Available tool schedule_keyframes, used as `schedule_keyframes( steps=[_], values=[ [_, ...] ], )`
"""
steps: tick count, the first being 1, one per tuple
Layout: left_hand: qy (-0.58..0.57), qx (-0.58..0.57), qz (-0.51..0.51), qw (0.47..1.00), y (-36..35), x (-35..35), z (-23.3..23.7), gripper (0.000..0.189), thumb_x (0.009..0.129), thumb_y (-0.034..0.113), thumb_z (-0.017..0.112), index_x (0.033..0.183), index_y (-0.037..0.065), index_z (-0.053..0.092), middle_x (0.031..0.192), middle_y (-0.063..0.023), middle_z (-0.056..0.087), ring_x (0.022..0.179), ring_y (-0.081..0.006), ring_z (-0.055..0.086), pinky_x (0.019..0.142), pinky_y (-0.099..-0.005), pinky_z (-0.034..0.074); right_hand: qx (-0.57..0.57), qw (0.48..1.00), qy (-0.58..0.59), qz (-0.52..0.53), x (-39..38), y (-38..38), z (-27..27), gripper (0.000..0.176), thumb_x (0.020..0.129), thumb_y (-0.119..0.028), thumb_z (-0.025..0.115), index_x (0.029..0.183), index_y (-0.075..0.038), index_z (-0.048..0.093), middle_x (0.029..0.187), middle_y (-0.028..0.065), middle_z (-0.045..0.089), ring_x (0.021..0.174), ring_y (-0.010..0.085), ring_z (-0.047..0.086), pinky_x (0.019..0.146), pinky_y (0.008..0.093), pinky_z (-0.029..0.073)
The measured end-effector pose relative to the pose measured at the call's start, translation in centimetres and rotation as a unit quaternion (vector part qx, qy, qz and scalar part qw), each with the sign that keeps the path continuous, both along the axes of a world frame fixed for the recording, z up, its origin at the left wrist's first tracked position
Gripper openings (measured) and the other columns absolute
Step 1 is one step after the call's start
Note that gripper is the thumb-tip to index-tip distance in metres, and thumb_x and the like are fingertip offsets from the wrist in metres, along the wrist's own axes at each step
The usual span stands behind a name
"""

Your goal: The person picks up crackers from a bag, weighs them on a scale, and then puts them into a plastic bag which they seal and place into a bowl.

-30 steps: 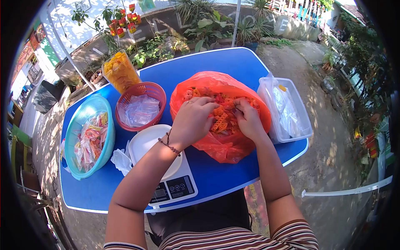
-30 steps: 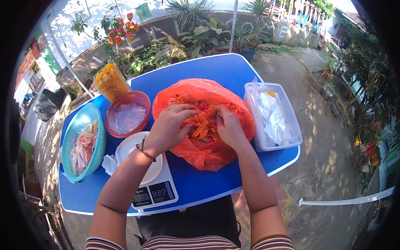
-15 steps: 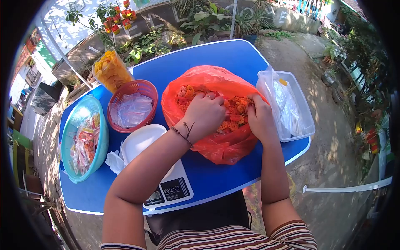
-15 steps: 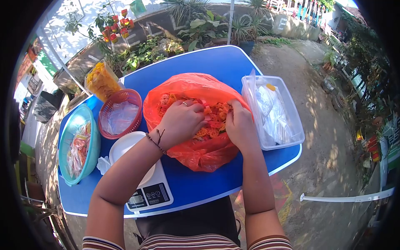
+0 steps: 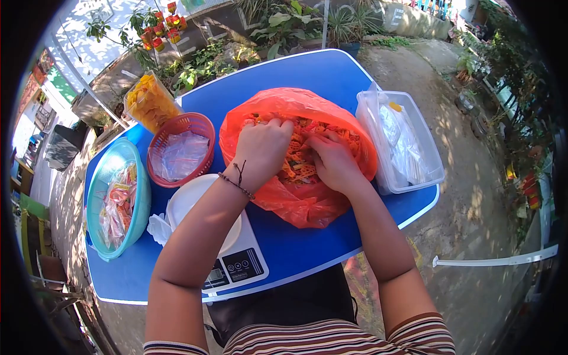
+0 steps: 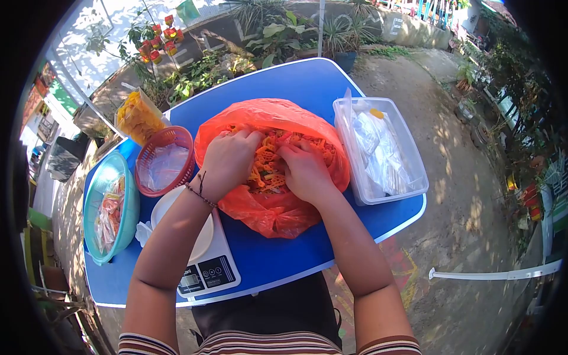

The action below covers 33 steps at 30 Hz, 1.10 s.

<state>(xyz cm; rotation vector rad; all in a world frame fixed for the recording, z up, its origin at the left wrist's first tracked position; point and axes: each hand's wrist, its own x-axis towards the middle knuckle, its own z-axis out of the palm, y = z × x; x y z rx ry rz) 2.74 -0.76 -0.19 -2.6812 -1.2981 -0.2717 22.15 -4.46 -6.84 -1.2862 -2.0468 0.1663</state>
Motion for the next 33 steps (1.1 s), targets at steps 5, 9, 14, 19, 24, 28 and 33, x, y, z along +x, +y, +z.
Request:
schedule_keyframes(
  steps=[5, 9, 14, 19, 24, 28, 33],
  values=[
    [-0.168, -0.05, -0.031, 0.984, -0.3, -1.0, -0.1, 0.031, 0.085, -0.001, 0.058, 0.115, 0.002, 0.061, 0.105, -0.0177, 0.068, 0.092, -0.0364, 0.068, 0.08, -0.0439, 0.055, -0.001, 0.998, -0.037, -0.05, 0.2, -0.4, 0.3, 0.023, 0.082, -0.004, 0.059, 0.104, 0.0, 0.061, 0.107, 0.0169, 0.068, 0.107, 0.0373, 0.061, 0.093, 0.0463, 0.051],
    [-0.343, -0.098, -0.092, 0.93, 0.3, -1.0, -0.8, 0.033, 0.085, -0.008, 0.059, 0.117, -0.001, 0.061, 0.108, -0.0167, 0.069, 0.092, -0.0266, 0.07, 0.073, -0.0346, 0.057, -0.031, 0.996, -0.078, -0.02, 0.1, -1.0, 1.0, 0.026, 0.091, -0.005, 0.054, 0.116, 0.0, 0.06, 0.105, 0.0217, 0.066, 0.106, 0.0414, 0.061, 0.091, 0.0499, 0.05],
    [-0.472, -0.279, -0.012, 0.836, -0.5, -0.2, 0.0, 0.031, 0.091, -0.005, 0.06, 0.123, -0.003, 0.059, 0.119, -0.0139, 0.067, 0.1, -0.0157, 0.067, 0.077, -0.0277, 0.057, 0.009, 1.0, 0.01, -0.002, 0.3, -0.8, 1.1, 0.022, 0.089, 0.0, 0.056, 0.11, 0.002, 0.061, 0.099, 0.0238, 0.066, 0.097, 0.0421, 0.064, 0.085, 0.0482, 0.052],
    [-0.686, -0.356, 0.02, 0.634, -1.2, 0.0, 1.1, 0.032, 0.098, 0.001, 0.057, 0.13, 0.0, 0.054, 0.126, -0.0119, 0.063, 0.106, -0.0164, 0.065, 0.088, -0.0306, 0.056, 0.099, 0.984, 0.14, 0.045, -0.7, -2.4, 3.3, 0.023, 0.088, 0.006, 0.057, 0.11, 0.004, 0.064, 0.105, 0.0216, 0.068, 0.102, 0.0387, 0.067, 0.088, 0.0409, 0.054],
    [-0.796, -0.417, 0.091, 0.43, -4.0, -1.1, 1.5, 0.032, 0.102, 0.005, 0.053, 0.134, 0.005, 0.05, 0.125, -0.0117, 0.062, 0.107, -0.0173, 0.064, 0.093, -0.0328, 0.055, 0.13, 0.95, 0.253, 0.127, -2.8, -4.1, 4.4, 0.022, 0.095, 0.006, 0.054, 0.115, 0.007, 0.063, 0.116, 0.0188, 0.069, 0.114, 0.0295, 0.067, 0.098, 0.0359, 0.052],
    [-0.805, -0.498, 0.076, 0.314, -7.1, -3.5, 2.5, 0.034, 0.101, 0.004, 0.055, 0.134, 0.006, 0.05, 0.13, -0.0127, 0.062, 0.106, -0.0151, 0.064, 0.092, -0.0297, 0.055, -0.062, 0.877, 0.422, 0.219, -5.6, -6.4, 5.6, 0.022, 0.103, 0.001, 0.049, 0.121, 0.009, 0.061, 0.121, 0.0161, 0.068, 0.118, 0.0223, 0.064, 0.104, 0.0345, 0.049],
    [-0.792, -0.433, 0.025, 0.43, -10.3, -8.1, 2.3, 0.039, 0.095, -0.001, 0.065, 0.132, 0.005, 0.053, 0.129, -0.0137, 0.064, 0.109, -0.0157, 0.066, 0.098, -0.031, 0.054, -0.176, 0.814, 0.478, 0.278, -9.3, -7.8, 6.1, 0.025, 0.106, -0.003, 0.048, 0.123, 0.01, 0.06, 0.122, 0.0139, 0.067, 0.115, 0.0178, 0.064, 0.102, 0.0314, 0.048]
  ],
)
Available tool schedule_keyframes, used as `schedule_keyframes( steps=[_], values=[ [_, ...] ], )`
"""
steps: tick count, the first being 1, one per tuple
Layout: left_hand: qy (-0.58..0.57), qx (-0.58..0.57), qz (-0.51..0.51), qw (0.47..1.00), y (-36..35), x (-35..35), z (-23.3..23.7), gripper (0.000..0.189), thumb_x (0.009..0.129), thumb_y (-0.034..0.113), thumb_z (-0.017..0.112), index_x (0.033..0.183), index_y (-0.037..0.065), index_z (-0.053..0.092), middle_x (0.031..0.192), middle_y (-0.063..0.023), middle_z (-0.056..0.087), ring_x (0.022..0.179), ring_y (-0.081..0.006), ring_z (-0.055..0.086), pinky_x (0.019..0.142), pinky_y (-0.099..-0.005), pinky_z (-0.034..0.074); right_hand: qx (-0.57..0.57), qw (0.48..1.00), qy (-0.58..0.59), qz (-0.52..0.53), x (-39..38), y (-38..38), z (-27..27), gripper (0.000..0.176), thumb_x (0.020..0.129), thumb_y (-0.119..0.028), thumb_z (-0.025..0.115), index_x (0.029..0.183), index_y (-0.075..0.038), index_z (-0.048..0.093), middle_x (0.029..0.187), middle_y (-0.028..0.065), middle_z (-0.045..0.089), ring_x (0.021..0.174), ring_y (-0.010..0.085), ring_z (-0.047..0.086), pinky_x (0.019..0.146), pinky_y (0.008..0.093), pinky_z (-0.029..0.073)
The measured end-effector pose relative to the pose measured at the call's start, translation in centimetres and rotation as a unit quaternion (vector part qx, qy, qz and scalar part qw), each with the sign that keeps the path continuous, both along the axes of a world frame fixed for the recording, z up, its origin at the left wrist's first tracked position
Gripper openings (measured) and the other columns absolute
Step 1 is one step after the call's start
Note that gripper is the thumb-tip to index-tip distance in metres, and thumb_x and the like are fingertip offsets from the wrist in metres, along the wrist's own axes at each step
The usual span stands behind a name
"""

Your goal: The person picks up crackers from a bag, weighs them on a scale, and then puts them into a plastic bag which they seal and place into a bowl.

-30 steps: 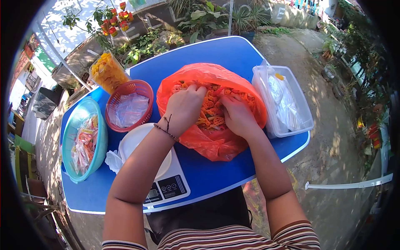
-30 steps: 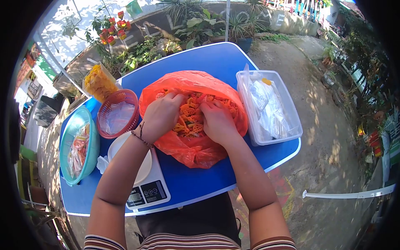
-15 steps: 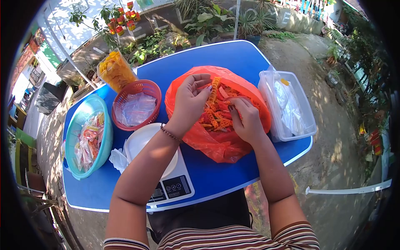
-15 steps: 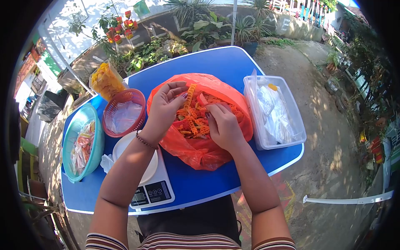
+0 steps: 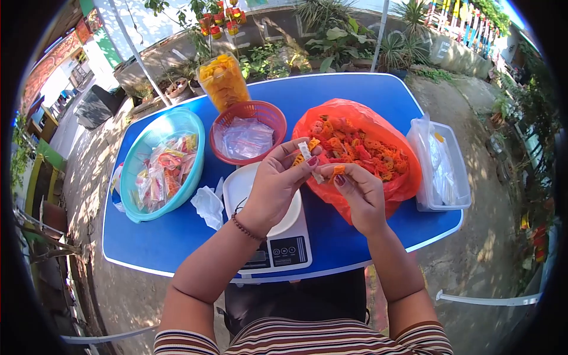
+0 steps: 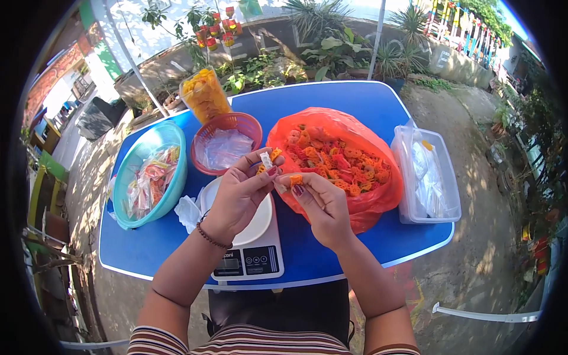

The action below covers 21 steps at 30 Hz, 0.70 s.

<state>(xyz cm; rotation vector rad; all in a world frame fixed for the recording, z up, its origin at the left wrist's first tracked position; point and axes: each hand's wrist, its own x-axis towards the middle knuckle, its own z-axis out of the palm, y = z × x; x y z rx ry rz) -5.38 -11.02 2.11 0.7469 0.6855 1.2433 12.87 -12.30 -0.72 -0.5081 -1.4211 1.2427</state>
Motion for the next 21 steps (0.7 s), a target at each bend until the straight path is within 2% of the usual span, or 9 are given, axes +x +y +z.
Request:
schedule_keyframes(
  steps=[3, 6, 7, 10, 11, 14, 15, 18, 21],
  values=[
    [0.057, 0.046, 0.039, 0.997, -0.9, -3.9, -1.1, 0.038, 0.094, -0.001, 0.067, 0.129, 0.002, 0.055, 0.122, -0.0138, 0.067, 0.109, -0.017, 0.067, 0.099, -0.0315, 0.053, -0.034, 0.998, -0.016, 0.053, -3.0, 0.5, -0.6, 0.024, 0.105, -0.003, 0.05, 0.123, 0.008, 0.062, 0.116, 0.0115, 0.069, 0.107, 0.0146, 0.064, 0.096, 0.0281, 0.049],
    [0.19, 0.126, 0.09, 0.969, -2.5, -7.2, -1.3, 0.036, 0.093, 0.0, 0.069, 0.127, 0.0, 0.057, 0.118, -0.014, 0.069, 0.106, -0.0163, 0.067, 0.098, -0.0303, 0.054, -0.001, 0.99, -0.132, 0.056, -5.5, 0.6, 0.1, 0.023, 0.102, -0.001, 0.054, 0.121, 0.005, 0.066, 0.108, 0.0103, 0.07, 0.097, 0.0127, 0.063, 0.088, 0.0262, 0.05],
    [0.23, 0.148, 0.123, 0.954, -2.8, -8.0, -1.8, 0.037, 0.091, 0.0, 0.072, 0.126, -0.002, 0.057, 0.114, -0.0138, 0.07, 0.104, -0.0145, 0.068, 0.094, -0.0282, 0.055, 0.036, 0.985, -0.165, 0.025, -6.3, 0.7, -0.1, 0.022, 0.098, 0.002, 0.057, 0.117, 0.004, 0.069, 0.102, 0.0109, 0.07, 0.091, 0.0135, 0.064, 0.082, 0.0259, 0.05],
    [0.337, 0.152, 0.162, 0.915, -4.3, -9.5, -2.6, 0.038, 0.09, 0.001, 0.073, 0.125, -0.003, 0.057, 0.115, -0.0136, 0.07, 0.103, -0.0134, 0.067, 0.09, -0.0269, 0.056, 0.056, 0.975, -0.216, 0.005, -8.3, 0.6, 0.6, 0.021, 0.096, 0.003, 0.058, 0.114, 0.006, 0.069, 0.099, 0.0109, 0.069, 0.087, 0.0154, 0.065, 0.078, 0.0279, 0.052],
    [0.372, 0.137, 0.146, 0.907, -4.8, -9.9, -2.4, 0.039, 0.091, 0.002, 0.073, 0.126, -0.004, 0.057, 0.116, -0.0139, 0.07, 0.104, -0.0133, 0.067, 0.091, -0.0268, 0.056, 0.052, 0.969, -0.24, 0.005, -8.7, 0.8, 0.7, 0.02, 0.094, 0.002, 0.062, 0.112, 0.005, 0.07, 0.094, 0.012, 0.068, 0.083, 0.0191, 0.067, 0.075, 0.0312, 0.053],
    [0.387, 0.143, 0.108, 0.905, -4.8, -10.5, -4.0, 0.043, 0.091, 0.001, 0.073, 0.13, -0.005, 0.056, 0.118, -0.0146, 0.069, 0.107, -0.0142, 0.067, 0.093, -0.0271, 0.056, 0.069, 0.934, -0.35, -0.025, -9.9, 1.0, 0.8, 0.019, 0.09, 0.0, 0.065, 0.108, 0.004, 0.071, 0.09, 0.0147, 0.068, 0.078, 0.0237, 0.068, 0.072, 0.0341, 0.054],
    [0.399, 0.133, 0.094, 0.902, -4.7, -10.6, -4.2, 0.046, 0.092, 0.001, 0.071, 0.134, -0.006, 0.055, 0.121, -0.0172, 0.069, 0.108, -0.0148, 0.067, 0.094, -0.0271, 0.056, 0.079, 0.928, -0.361, -0.041, -10.1, 1.1, 0.8, 0.019, 0.089, 0.0, 0.066, 0.107, 0.004, 0.071, 0.089, 0.0153, 0.068, 0.077, 0.0248, 0.068, 0.072, 0.0346, 0.054],
    [0.435, 0.134, 0.118, 0.883, -4.7, -10.3, -4.8, 0.042, 0.093, 0.002, 0.069, 0.133, -0.005, 0.059, 0.115, -0.0168, 0.072, 0.102, -0.0146, 0.07, 0.089, -0.027, 0.057, 0.101, 0.911, -0.39, -0.084, -10.3, 1.2, 0.3, 0.019, 0.087, -0.002, 0.069, 0.104, 0.005, 0.072, 0.087, 0.0165, 0.068, 0.075, 0.0269, 0.069, 0.07, 0.0356, 0.055],
    [0.499, 0.122, 0.115, 0.85, -5.0, -10.1, -3.7, 0.034, 0.094, 0.008, 0.07, 0.126, -0.003, 0.067, 0.108, -0.0186, 0.075, 0.093, -0.0157, 0.073, 0.083, -0.027, 0.058, 0.085, 0.91, -0.394, -0.097, -9.6, 1.2, -0.3, 0.018, 0.087, -0.003, 0.07, 0.103, 0.005, 0.072, 0.087, 0.0169, 0.069, 0.075, 0.0265, 0.07, 0.069, 0.036, 0.055]
  ],
)
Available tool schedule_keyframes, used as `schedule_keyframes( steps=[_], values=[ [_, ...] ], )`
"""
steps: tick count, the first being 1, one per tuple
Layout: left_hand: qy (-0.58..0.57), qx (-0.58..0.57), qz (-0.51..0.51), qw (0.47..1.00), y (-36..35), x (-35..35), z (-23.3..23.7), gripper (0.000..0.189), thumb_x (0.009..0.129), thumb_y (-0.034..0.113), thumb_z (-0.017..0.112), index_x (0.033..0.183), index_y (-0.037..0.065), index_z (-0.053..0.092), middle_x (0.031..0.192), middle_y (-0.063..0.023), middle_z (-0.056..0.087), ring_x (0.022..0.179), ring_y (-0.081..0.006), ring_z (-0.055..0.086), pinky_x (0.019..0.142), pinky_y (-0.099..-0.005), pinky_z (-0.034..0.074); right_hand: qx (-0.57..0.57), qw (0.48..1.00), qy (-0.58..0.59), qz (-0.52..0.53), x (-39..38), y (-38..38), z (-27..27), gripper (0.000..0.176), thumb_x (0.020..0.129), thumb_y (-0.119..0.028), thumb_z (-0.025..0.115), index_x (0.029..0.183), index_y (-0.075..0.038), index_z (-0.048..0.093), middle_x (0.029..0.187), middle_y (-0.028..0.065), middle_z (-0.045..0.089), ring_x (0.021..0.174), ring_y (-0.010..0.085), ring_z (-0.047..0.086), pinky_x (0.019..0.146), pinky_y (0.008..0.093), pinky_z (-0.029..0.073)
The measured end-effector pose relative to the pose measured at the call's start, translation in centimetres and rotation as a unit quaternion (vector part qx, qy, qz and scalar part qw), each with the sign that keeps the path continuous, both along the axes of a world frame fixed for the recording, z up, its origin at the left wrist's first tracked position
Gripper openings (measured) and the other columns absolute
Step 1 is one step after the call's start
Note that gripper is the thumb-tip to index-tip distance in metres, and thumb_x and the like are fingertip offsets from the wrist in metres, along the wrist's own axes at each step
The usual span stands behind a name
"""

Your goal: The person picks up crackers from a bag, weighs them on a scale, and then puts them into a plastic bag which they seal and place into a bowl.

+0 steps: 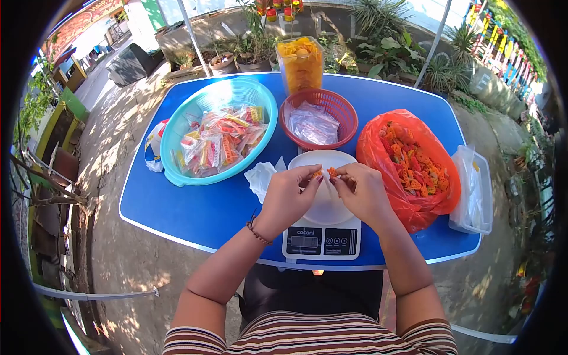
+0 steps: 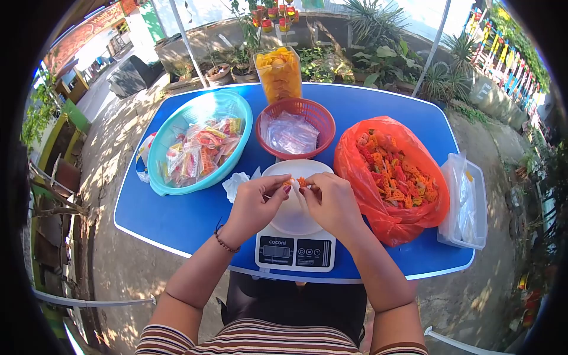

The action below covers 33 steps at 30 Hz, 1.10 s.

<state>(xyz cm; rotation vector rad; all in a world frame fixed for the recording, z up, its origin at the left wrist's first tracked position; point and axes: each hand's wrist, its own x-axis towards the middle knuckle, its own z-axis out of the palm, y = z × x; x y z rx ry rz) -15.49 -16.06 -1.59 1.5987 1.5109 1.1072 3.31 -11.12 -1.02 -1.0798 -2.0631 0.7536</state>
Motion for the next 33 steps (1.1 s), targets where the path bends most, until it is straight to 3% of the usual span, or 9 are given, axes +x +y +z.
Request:
schedule_keyframes(
  steps=[4, 7, 8, 11, 13, 18, 22, 25, 33],
  values=[
    [0.092, -0.005, -0.003, 0.996, -0.1, 0.5, 0.9, 0.027, 0.09, 0.019, 0.074, 0.112, 0.002, 0.075, 0.113, -0.0203, 0.073, 0.09, -0.0209, 0.075, 0.076, -0.029, 0.058, -0.005, 0.999, 0.046, -0.007, 1.3, 0.1, -0.5, 0.019, 0.086, -0.001, 0.07, 0.104, 0.005, 0.071, 0.088, 0.0183, 0.07, 0.074, 0.0262, 0.071, 0.068, 0.0351, 0.056],
    [0.197, 0.106, -0.002, 0.975, -0.2, 1.2, 1.2, 0.024, 0.088, 0.018, 0.075, 0.109, 0.006, 0.077, 0.116, -0.0186, 0.072, 0.093, -0.0264, 0.074, 0.081, -0.0355, 0.057, 0.037, 0.996, 0.077, 0.002, 2.1, -0.1, -0.5, 0.019, 0.086, 0.0, 0.069, 0.104, 0.006, 0.07, 0.088, 0.018, 0.07, 0.072, 0.026, 0.072, 0.068, 0.0342, 0.057],
    [0.22, 0.169, -0.001, 0.961, 0.1, 1.4, 0.7, 0.024, 0.085, 0.02, 0.077, 0.107, 0.009, 0.079, 0.12, -0.0182, 0.071, 0.101, -0.0307, 0.07, 0.089, -0.0404, 0.054, 0.051, 0.995, 0.088, 0.003, 2.5, -0.1, -0.4, 0.019, 0.086, 0.0, 0.069, 0.104, 0.006, 0.07, 0.088, 0.0177, 0.07, 0.071, 0.026, 0.071, 0.068, 0.034, 0.057],
    [0.201, 0.182, -0.032, 0.962, 0.3, 3.4, 1.8, 0.025, 0.085, 0.023, 0.078, 0.106, 0.009, 0.079, 0.123, -0.0175, 0.07, 0.109, -0.031, 0.067, 0.096, -0.0417, 0.051, 0.072, 0.995, 0.073, -0.009, 4.4, -0.6, 0.5, 0.017, 0.086, 0.001, 0.068, 0.102, 0.006, 0.069, 0.087, 0.0167, 0.07, 0.072, 0.0251, 0.072, 0.068, 0.0336, 0.057],
    [0.191, 0.184, -0.076, 0.961, 1.1, 4.9, 2.0, 0.025, 0.085, 0.024, 0.079, 0.104, 0.008, 0.078, 0.122, -0.0157, 0.071, 0.113, -0.0314, 0.065, 0.098, -0.0416, 0.05, 0.123, 0.989, 0.056, -0.056, 7.0, 0.4, 1.1, 0.016, 0.085, 0.001, 0.068, 0.101, 0.004, 0.069, 0.086, 0.0161, 0.07, 0.07, 0.0237, 0.071, 0.067, 0.0331, 0.057],
    [0.203, 0.213, -0.178, 0.939, 4.5, 9.2, 3.8, 0.022, 0.085, 0.021, 0.077, 0.102, 0.006, 0.077, 0.116, -0.0139, 0.072, 0.106, -0.0322, 0.067, 0.093, -0.0409, 0.052, 0.039, 0.973, 0.015, -0.226, 15.9, 4.8, 1.1, 0.017, 0.087, 0.0, 0.066, 0.102, 0.005, 0.069, 0.088, 0.018, 0.073, 0.078, 0.0266, 0.073, 0.071, 0.0344, 0.057],
    [0.211, 0.233, -0.23, 0.921, 7.4, 12.5, 3.3, 0.021, 0.084, 0.016, 0.076, 0.101, 0.005, 0.076, 0.113, -0.0145, 0.073, 0.104, -0.0325, 0.067, 0.092, -0.0412, 0.053, 0.035, 0.975, -0.035, -0.216, 19.2, 4.7, -0.3, 0.018, 0.086, 0.001, 0.066, 0.103, 0.004, 0.07, 0.091, 0.0201, 0.074, 0.085, 0.0299, 0.074, 0.077, 0.0365, 0.058],
    [0.223, 0.224, -0.255, 0.914, 9.1, 14.5, 2.7, 0.02, 0.083, 0.014, 0.074, 0.102, 0.004, 0.076, 0.112, -0.0143, 0.073, 0.105, -0.0327, 0.067, 0.095, -0.0423, 0.052, 0.013, 0.981, -0.044, -0.19, 20.1, 4.3, -1.2, 0.02, 0.089, 0.002, 0.067, 0.109, 0.004, 0.069, 0.097, 0.0165, 0.075, 0.091, 0.0214, 0.074, 0.076, 0.0322, 0.057],
    [0.393, 0.144, -0.339, 0.842, 12.9, 16.3, 2.6, 0.029, 0.077, 0.021, 0.075, 0.103, 0.009, 0.077, 0.128, -0.0138, 0.066, 0.116, -0.0315, 0.063, 0.1, -0.045, 0.05, 0.083, 0.986, -0.096, -0.104, 18.1, 3.5, -1.0, 0.025, 0.077, -0.012, 0.078, 0.097, 0.0, 0.069, 0.096, 0.0161, 0.068, 0.093, 0.0365, 0.066, 0.087, 0.0423, 0.053]
  ],
)
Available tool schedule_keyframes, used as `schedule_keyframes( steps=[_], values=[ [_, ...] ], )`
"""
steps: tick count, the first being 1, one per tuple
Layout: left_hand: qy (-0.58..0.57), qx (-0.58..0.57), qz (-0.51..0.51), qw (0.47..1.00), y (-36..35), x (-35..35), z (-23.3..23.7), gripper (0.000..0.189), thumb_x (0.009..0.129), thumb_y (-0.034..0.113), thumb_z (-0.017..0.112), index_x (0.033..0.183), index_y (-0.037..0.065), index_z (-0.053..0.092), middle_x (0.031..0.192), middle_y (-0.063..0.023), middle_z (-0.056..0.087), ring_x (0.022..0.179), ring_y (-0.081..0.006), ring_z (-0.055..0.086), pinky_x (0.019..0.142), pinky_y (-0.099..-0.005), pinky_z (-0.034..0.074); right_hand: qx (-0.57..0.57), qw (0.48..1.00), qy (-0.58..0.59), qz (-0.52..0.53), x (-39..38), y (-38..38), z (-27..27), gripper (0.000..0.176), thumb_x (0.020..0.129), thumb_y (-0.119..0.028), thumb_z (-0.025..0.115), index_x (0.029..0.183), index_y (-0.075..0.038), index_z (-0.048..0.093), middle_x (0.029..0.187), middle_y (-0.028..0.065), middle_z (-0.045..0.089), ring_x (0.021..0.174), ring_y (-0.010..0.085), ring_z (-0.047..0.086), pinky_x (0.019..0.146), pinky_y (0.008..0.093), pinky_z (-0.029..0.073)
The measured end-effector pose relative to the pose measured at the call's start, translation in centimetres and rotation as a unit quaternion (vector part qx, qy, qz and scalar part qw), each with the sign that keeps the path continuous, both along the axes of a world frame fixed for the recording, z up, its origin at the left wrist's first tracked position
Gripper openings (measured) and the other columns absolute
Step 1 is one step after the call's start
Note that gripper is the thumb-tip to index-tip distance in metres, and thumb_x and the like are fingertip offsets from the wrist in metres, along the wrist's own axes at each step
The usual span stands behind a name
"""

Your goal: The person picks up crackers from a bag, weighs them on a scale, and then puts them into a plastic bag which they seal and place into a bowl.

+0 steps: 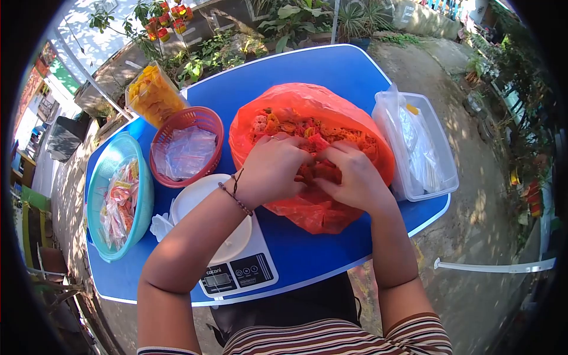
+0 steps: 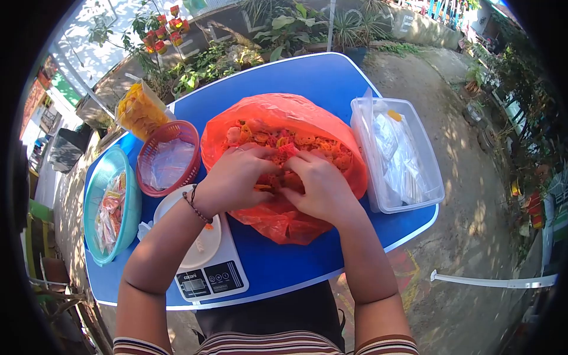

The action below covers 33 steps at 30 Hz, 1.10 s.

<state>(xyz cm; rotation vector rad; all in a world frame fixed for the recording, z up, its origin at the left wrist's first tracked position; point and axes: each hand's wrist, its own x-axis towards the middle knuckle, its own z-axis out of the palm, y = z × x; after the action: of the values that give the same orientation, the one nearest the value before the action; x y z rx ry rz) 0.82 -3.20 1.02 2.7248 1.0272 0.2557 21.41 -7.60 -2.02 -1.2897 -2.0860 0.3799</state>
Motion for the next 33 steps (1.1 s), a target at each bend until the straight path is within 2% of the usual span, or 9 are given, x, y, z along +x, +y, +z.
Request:
schedule_keyframes(
  steps=[2, 6, 9, 12, 15, 18, 22, 27, 33],
  values=[
    [0.043, -0.015, -0.006, 0.999, 1.3, -0.1, 0.1, 0.03, 0.076, 0.024, 0.074, 0.103, 0.01, 0.077, 0.132, -0.0134, 0.064, 0.118, -0.0311, 0.062, 0.1, -0.0455, 0.049, 0.029, 0.999, -0.018, 0.009, -0.4, 0.1, -0.8, 0.026, 0.075, -0.014, 0.079, 0.094, 0.0, 0.067, 0.096, 0.0159, 0.066, 0.091, 0.0368, 0.065, 0.087, 0.044, 0.052],
    [0.072, -0.043, 0.037, 0.996, 2.2, 0.1, 0.7, 0.025, 0.076, 0.021, 0.073, 0.099, 0.011, 0.078, 0.13, -0.0118, 0.066, 0.117, -0.0316, 0.062, 0.099, -0.0441, 0.051, -0.066, 0.996, -0.056, -0.031, 1.0, 0.0, -0.4, 0.024, 0.078, -0.017, 0.076, 0.095, -0.005, 0.065, 0.1, 0.0146, 0.066, 0.1, 0.0353, 0.064, 0.085, 0.0467, 0.053],
    [0.045, -0.015, 0.072, 0.996, 1.7, 0.1, 0.4, 0.024, 0.076, 0.02, 0.073, 0.098, 0.012, 0.077, 0.129, -0.0108, 0.066, 0.119, -0.0312, 0.061, 0.099, -0.0427, 0.05, -0.096, 0.977, -0.096, -0.162, 2.1, -0.1, 0.4, 0.021, 0.078, -0.012, 0.075, 0.097, -0.008, 0.067, 0.099, 0.0126, 0.066, 0.1, 0.0349, 0.064, 0.084, 0.0455, 0.054],
    [-0.009, 0.142, 0.089, 0.986, 1.1, 0.4, -1.2, 0.023, 0.076, 0.019, 0.074, 0.099, 0.014, 0.077, 0.129, -0.0103, 0.065, 0.121, -0.0319, 0.059, 0.102, -0.0433, 0.048, -0.012, 0.967, -0.067, -0.244, 2.5, 0.6, -0.9, 0.019, 0.076, -0.008, 0.075, 0.094, -0.006, 0.07, 0.099, 0.0131, 0.066, 0.094, 0.0371, 0.065, 0.086, 0.0442, 0.053],
    [-0.026, 0.0, -0.017, 1.0, -0.2, 0.8, -0.8, 0.026, 0.077, 0.023, 0.074, 0.102, 0.018, 0.077, 0.131, -0.0125, 0.063, 0.125, -0.0334, 0.057, 0.108, -0.0454, 0.042, 0.065, 0.982, -0.064, -0.163, 1.8, 0.6, -0.8, 0.024, 0.076, -0.003, 0.071, 0.099, -0.009, 0.071, 0.106, 0.0115, 0.064, 0.103, 0.0354, 0.062, 0.089, 0.0434, 0.053],
    [0.044, 0.052, -0.002, 0.998, -0.5, 0.7, -1.7, 0.025, 0.078, 0.028, 0.074, 0.101, 0.02, 0.077, 0.138, -0.0154, 0.057, 0.13, -0.0346, 0.053, 0.111, -0.0497, 0.037, 0.033, 0.996, -0.072, -0.033, 1.2, 0.4, -0.9, 0.026, 0.077, -0.004, 0.069, 0.102, -0.009, 0.071, 0.11, 0.0111, 0.062, 0.111, 0.0365, 0.057, 0.095, 0.0456, 0.049],
    [0.081, 0.111, 0.053, 0.989, 0.4, 0.0, -1.5, 0.045, 0.075, 0.037, 0.077, 0.116, 0.021, 0.072, 0.148, -0.0171, 0.048, 0.136, -0.0352, 0.046, 0.113, -0.0525, 0.035, -0.024, 0.978, -0.163, -0.127, 0.7, 0.2, -1.1, 0.038, 0.075, -0.02, 0.074, 0.111, -0.009, 0.07, 0.128, 0.0156, 0.053, 0.126, 0.0393, 0.046, 0.105, 0.0525, 0.042],
    [0.131, 0.069, 0.135, 0.98, 0.3, -0.2, 0.0, 0.074, 0.071, 0.044, 0.081, 0.137, 0.02, 0.06, 0.152, -0.0181, 0.042, 0.139, -0.0373, 0.043, 0.111, -0.054, 0.037, -0.03, 0.967, -0.179, -0.177, 1.0, 0.2, -1.3, 0.049, 0.075, -0.022, 0.075, 0.121, -0.009, 0.067, 0.142, 0.0179, 0.044, 0.137, 0.0405, 0.037, 0.111, 0.0543, 0.036],
    [0.106, 0.007, 0.138, 0.985, 0.7, 0.1, 0.2, 0.071, 0.071, 0.039, 0.081, 0.136, 0.018, 0.06, 0.153, -0.019, 0.042, 0.131, -0.0379, 0.052, 0.101, -0.0494, 0.049, 0.017, 0.966, -0.191, -0.172, 1.1, 0.8, -2.3, 0.043, 0.078, -0.023, 0.073, 0.117, -0.008, 0.067, 0.141, 0.0181, 0.045, 0.137, 0.0406, 0.037, 0.112, 0.0539, 0.034]
  ],
)
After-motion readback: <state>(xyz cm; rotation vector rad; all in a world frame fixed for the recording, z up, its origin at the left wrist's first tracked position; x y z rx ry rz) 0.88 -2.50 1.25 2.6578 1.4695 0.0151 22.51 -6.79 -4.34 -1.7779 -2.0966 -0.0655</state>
